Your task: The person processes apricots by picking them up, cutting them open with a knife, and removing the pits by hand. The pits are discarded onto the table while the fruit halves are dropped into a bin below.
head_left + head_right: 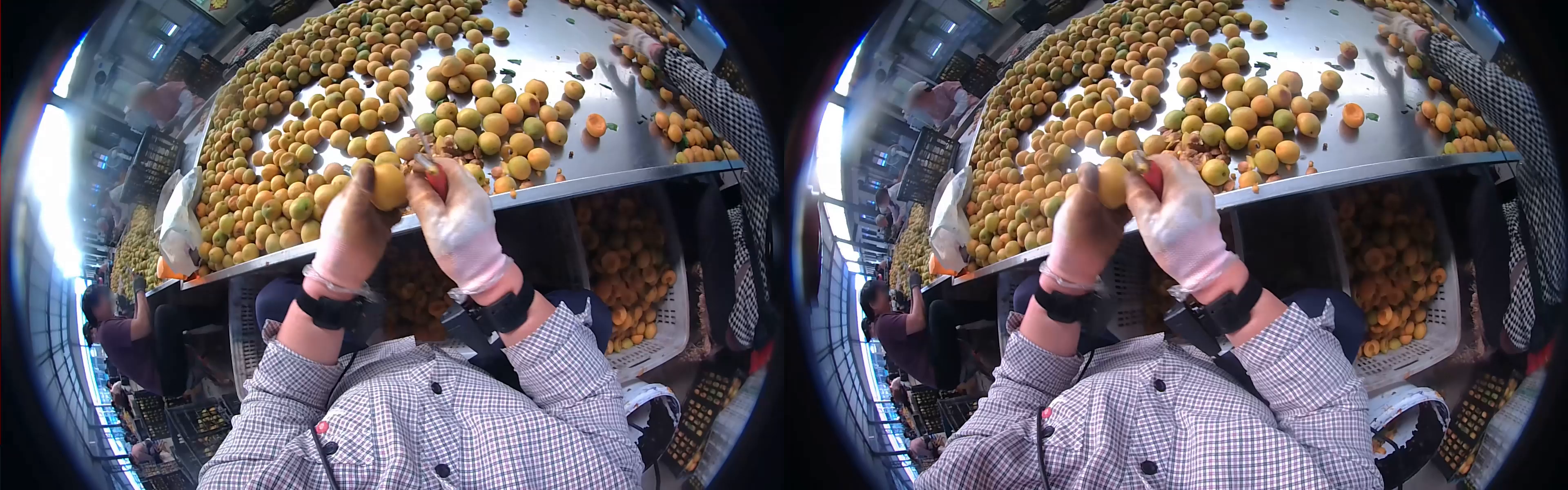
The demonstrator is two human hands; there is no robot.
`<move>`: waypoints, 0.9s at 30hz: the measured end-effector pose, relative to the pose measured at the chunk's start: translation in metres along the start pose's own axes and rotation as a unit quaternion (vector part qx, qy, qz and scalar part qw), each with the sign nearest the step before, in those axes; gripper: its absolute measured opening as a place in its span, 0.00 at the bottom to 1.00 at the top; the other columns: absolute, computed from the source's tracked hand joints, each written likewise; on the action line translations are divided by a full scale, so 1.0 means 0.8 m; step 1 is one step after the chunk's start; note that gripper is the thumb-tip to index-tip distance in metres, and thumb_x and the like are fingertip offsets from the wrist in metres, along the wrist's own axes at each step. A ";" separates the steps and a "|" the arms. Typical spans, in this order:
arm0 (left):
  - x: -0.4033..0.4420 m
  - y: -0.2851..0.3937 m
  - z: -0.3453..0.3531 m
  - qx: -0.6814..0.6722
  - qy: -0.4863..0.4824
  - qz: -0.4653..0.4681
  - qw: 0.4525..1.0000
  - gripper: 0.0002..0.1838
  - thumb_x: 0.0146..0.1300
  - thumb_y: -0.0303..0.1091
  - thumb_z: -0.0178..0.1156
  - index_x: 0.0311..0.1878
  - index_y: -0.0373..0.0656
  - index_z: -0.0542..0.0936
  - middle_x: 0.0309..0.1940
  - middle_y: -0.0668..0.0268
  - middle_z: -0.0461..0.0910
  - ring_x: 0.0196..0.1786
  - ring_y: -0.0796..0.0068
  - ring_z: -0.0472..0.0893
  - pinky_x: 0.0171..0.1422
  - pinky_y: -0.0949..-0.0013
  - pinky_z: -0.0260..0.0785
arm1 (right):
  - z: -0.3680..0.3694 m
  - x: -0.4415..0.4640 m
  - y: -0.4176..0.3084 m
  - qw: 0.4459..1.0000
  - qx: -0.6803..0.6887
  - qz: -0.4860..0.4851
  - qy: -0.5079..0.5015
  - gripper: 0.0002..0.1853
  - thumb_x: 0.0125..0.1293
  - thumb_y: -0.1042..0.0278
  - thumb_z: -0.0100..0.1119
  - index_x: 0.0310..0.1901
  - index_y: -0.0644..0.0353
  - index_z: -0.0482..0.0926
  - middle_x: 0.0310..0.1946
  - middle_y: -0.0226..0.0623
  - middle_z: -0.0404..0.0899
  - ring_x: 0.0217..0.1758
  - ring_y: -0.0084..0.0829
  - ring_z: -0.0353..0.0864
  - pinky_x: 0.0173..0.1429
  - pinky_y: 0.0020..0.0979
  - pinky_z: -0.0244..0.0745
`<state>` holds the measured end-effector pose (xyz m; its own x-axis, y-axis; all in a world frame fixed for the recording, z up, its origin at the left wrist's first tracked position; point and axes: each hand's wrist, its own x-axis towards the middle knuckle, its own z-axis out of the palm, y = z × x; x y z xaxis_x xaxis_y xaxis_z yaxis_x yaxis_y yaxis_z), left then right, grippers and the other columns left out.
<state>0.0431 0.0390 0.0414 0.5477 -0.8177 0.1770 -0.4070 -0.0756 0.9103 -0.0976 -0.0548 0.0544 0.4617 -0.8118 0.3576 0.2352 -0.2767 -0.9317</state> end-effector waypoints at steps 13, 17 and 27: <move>-0.017 0.015 0.030 0.098 0.022 0.048 0.994 0.15 0.77 0.42 0.49 0.50 0.37 0.75 0.39 0.61 0.80 0.42 0.65 0.81 0.45 0.63 0.74 | 0.014 -0.007 0.011 0.982 -0.114 -0.151 0.023 0.09 0.55 0.72 0.68 0.30 0.62 0.75 0.26 0.45 0.75 0.29 0.50 0.78 0.33 0.42 0.75; -0.014 0.041 0.027 -0.268 0.020 -0.234 0.934 0.14 0.78 0.45 0.45 0.47 0.47 0.75 0.32 0.70 0.77 0.25 0.81 0.75 0.23 0.76 0.64 | 0.009 -0.004 0.010 0.972 -0.135 -0.193 0.014 0.09 0.53 0.73 0.68 0.29 0.60 0.75 0.26 0.44 0.74 0.28 0.49 0.79 0.31 0.41 0.75; -0.005 0.048 0.002 -0.148 -0.166 -0.250 0.943 0.12 0.77 0.41 0.46 0.46 0.45 0.75 0.27 0.73 0.74 0.19 0.82 0.70 0.19 0.76 0.58 | 0.014 -0.002 0.010 0.972 -0.141 -0.189 0.002 0.07 0.55 0.71 0.67 0.31 0.59 0.77 0.28 0.44 0.76 0.29 0.49 0.79 0.32 0.41 0.76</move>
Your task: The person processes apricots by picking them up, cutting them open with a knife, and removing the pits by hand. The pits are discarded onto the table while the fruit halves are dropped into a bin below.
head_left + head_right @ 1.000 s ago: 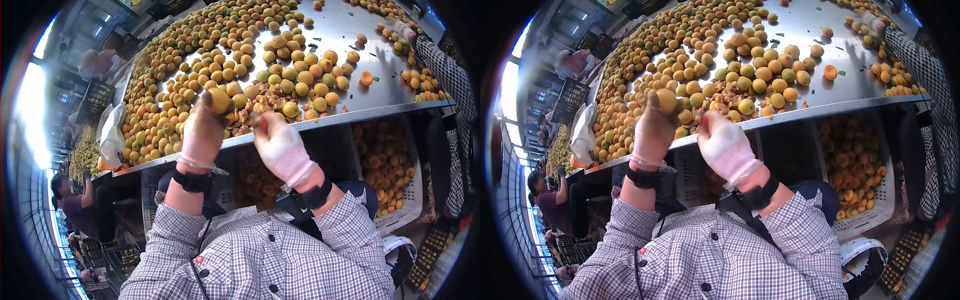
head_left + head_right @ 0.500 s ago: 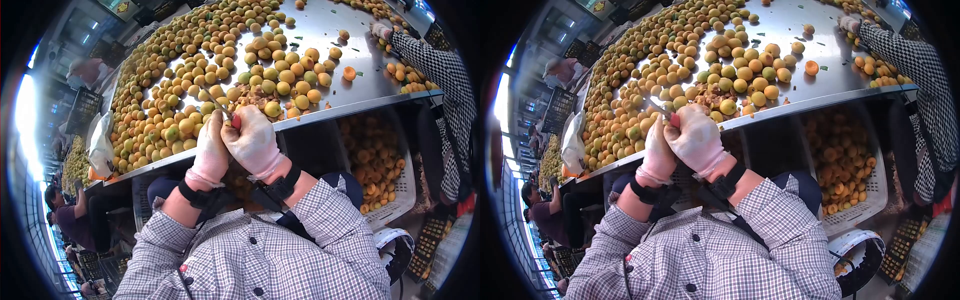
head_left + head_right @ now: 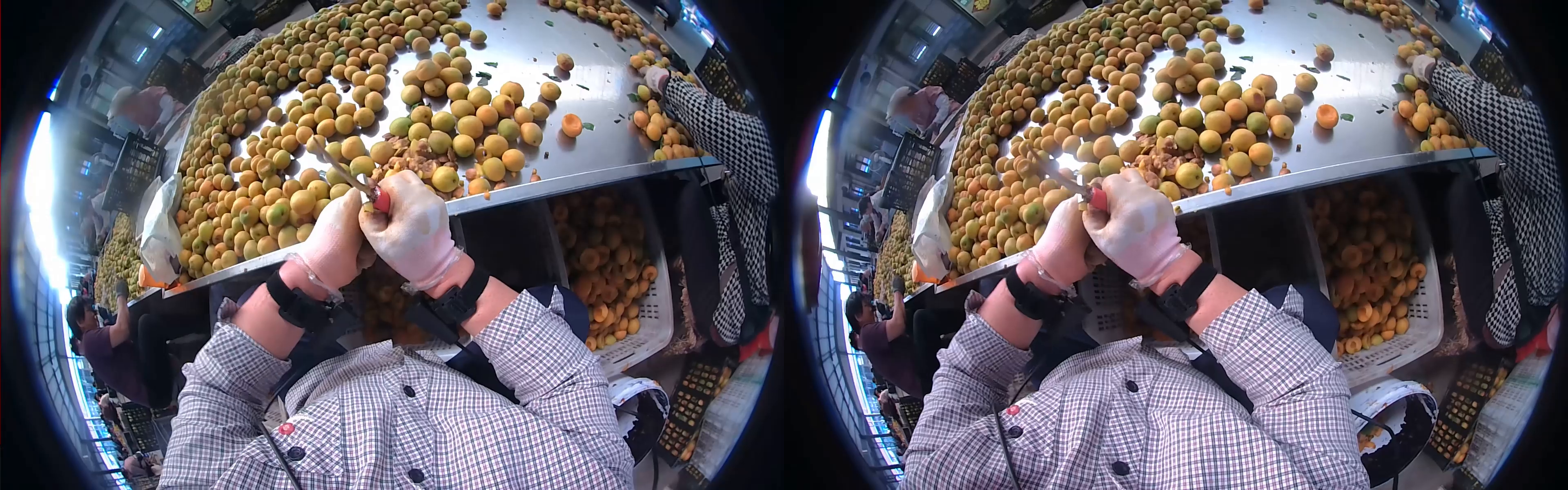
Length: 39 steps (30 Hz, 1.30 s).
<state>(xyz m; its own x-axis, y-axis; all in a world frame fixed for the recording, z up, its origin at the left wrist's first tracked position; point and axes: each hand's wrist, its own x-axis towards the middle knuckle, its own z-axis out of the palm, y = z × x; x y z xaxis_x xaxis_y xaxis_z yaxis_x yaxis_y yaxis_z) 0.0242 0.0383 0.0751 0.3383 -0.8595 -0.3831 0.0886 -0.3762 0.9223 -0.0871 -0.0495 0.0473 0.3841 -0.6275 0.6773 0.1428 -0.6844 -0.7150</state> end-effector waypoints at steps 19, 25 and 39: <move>0.036 0.006 -0.040 -0.108 -0.035 0.039 0.993 0.08 0.76 0.37 0.50 0.42 0.48 0.77 0.25 0.78 0.73 0.18 0.88 0.69 0.18 0.79 0.53 | 0.038 0.052 0.014 0.989 -0.079 -0.068 -0.106 0.05 0.53 0.74 0.66 0.29 0.60 0.78 0.25 0.44 0.74 0.28 0.47 0.78 0.32 0.39 0.75; 0.046 -0.023 -0.081 -0.064 -0.124 0.225 0.964 0.03 0.73 0.31 0.53 0.43 0.48 0.77 0.27 0.75 0.74 0.19 0.88 0.70 0.18 0.80 0.54 | 0.051 0.066 0.010 0.967 -0.054 -0.137 -0.208 0.07 0.49 0.77 0.66 0.31 0.60 0.80 0.26 0.42 0.75 0.28 0.46 0.78 0.32 0.37 0.77; -0.005 -0.022 -0.066 -0.393 -0.023 -0.142 0.908 0.29 0.75 0.64 0.44 0.39 0.44 0.73 0.21 0.65 0.73 0.13 0.84 0.60 0.14 0.82 0.48 | 0.038 0.024 0.021 0.914 0.187 0.359 0.026 0.13 0.73 0.62 0.58 0.34 0.63 0.79 0.26 0.20 0.73 0.28 0.13 0.66 0.30 0.22 0.62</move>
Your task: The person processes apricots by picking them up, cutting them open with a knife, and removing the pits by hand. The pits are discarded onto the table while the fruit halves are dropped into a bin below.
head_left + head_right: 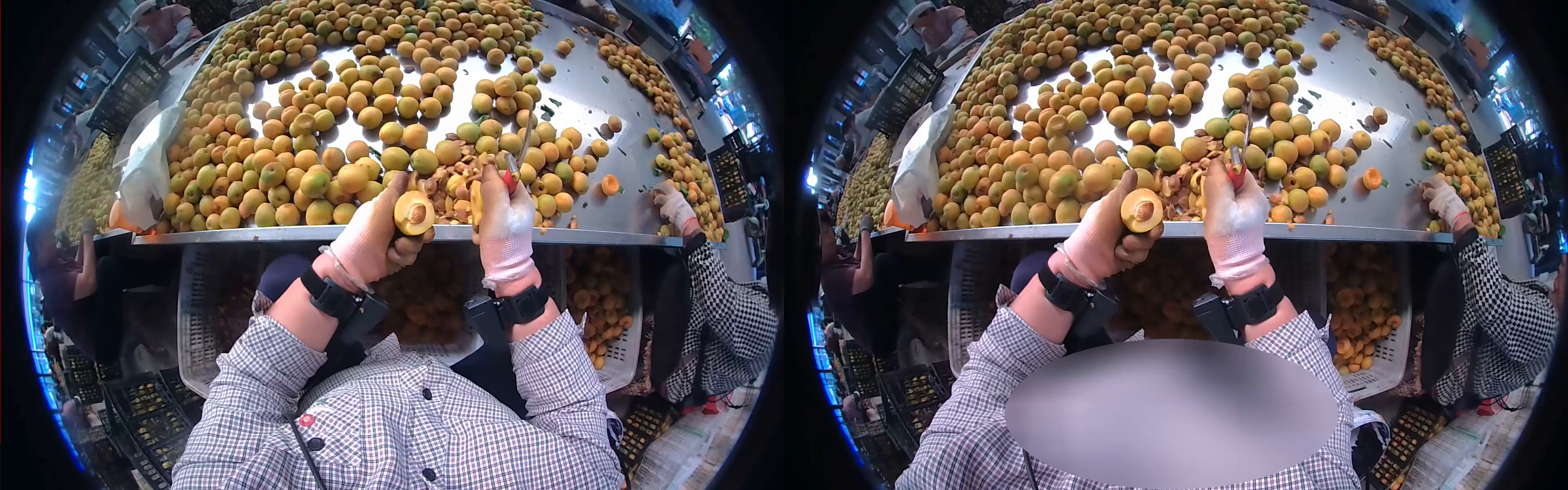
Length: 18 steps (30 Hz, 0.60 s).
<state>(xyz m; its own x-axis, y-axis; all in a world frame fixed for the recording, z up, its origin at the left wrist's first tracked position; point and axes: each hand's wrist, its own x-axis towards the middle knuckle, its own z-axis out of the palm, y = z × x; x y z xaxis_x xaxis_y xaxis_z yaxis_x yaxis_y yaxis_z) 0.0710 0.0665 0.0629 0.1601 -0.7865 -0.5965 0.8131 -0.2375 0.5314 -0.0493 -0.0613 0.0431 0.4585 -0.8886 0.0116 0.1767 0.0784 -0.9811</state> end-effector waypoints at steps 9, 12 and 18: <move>0.004 -0.026 -0.004 -0.030 0.008 0.086 0.996 0.26 0.75 0.63 0.46 0.46 0.46 0.73 0.32 0.66 0.77 0.19 0.83 0.65 0.20 0.83 0.52 | -0.022 0.012 0.009 0.997 -0.050 -0.027 -0.058 0.16 0.74 0.54 0.58 0.43 0.61 0.80 0.28 0.22 0.75 0.25 0.13 0.69 0.23 0.20 0.62; 0.004 -0.031 0.005 0.024 0.006 0.137 0.990 0.23 0.76 0.60 0.47 0.47 0.47 0.73 0.31 0.69 0.75 0.20 0.82 0.65 0.20 0.83 0.51 | -0.023 0.013 0.001 0.996 -0.015 -0.002 -0.087 0.16 0.74 0.55 0.57 0.45 0.62 0.80 0.29 0.24 0.77 0.27 0.13 0.73 0.24 0.20 0.66; 0.006 -0.033 0.022 0.034 0.056 0.157 0.985 0.22 0.77 0.57 0.46 0.47 0.47 0.74 0.31 0.70 0.74 0.21 0.81 0.66 0.20 0.82 0.50 | -0.024 0.019 -0.004 0.994 0.072 0.026 -0.082 0.17 0.76 0.56 0.52 0.48 0.63 0.80 0.33 0.29 0.81 0.32 0.19 0.80 0.35 0.21 0.76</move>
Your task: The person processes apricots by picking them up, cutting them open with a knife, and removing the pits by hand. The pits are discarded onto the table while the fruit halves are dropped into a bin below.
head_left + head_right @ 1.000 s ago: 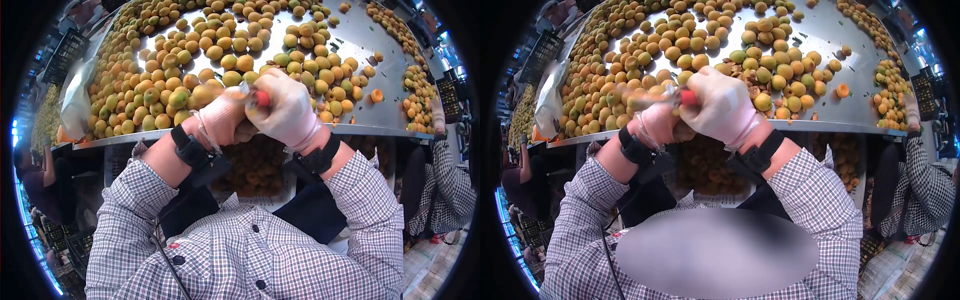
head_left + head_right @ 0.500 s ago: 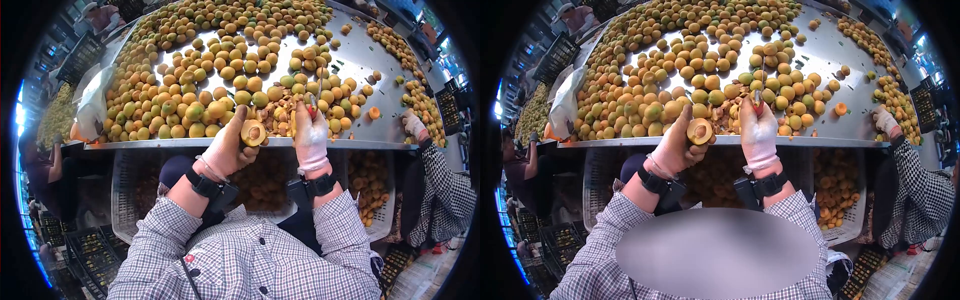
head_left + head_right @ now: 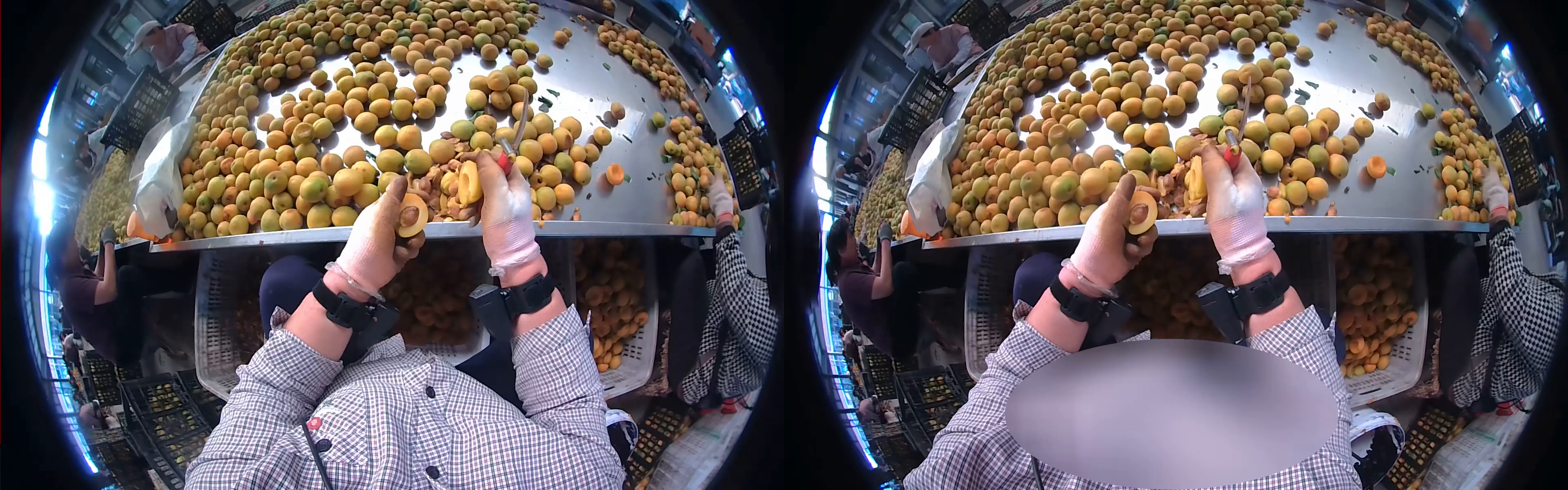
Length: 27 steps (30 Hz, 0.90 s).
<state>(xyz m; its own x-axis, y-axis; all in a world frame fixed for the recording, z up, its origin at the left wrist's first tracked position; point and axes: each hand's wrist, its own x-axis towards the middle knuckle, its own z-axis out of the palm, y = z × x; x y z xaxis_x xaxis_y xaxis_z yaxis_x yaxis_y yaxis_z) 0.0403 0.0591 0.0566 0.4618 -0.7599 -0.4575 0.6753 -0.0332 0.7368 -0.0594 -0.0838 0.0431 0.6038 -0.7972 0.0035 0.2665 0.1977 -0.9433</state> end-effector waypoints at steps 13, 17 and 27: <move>-0.011 -0.008 -0.002 0.017 0.014 0.023 1.000 0.22 0.77 0.57 0.47 0.50 0.46 0.74 0.32 0.69 0.76 0.24 0.80 0.72 0.21 0.82 0.52 | 0.021 -0.034 -0.044 0.981 0.171 0.040 -0.086 0.11 0.72 0.69 0.49 0.46 0.68 0.78 0.28 0.34 0.73 0.25 0.26 0.73 0.31 0.29 0.75; -0.006 -0.021 -0.005 0.000 -0.039 0.000 0.999 0.22 0.76 0.58 0.48 0.51 0.47 0.74 0.31 0.71 0.73 0.24 0.81 0.70 0.21 0.82 0.52 | 0.027 -0.030 -0.034 0.962 0.265 0.013 -0.069 0.13 0.74 0.62 0.51 0.33 0.61 0.75 0.21 0.32 0.69 0.22 0.27 0.68 0.26 0.29 0.66; -0.014 -0.032 0.029 0.123 -0.014 0.053 0.991 0.23 0.75 0.60 0.48 0.50 0.49 0.74 0.29 0.76 0.73 0.23 0.85 0.68 0.22 0.81 0.51 | 0.046 -0.041 -0.042 0.971 0.236 0.021 0.034 0.30 0.76 0.54 0.52 0.14 0.51 0.58 0.09 0.27 0.55 0.10 0.22 0.50 0.14 0.26 0.45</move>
<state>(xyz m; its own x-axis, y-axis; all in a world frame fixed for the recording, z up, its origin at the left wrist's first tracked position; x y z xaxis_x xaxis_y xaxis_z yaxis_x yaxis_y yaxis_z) 0.0047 0.0536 0.0543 0.5035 -0.7854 -0.3601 0.4618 -0.1077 0.8804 -0.0601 -0.0433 0.0867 0.5754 -0.8150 -0.0687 0.5662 0.4575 -0.6856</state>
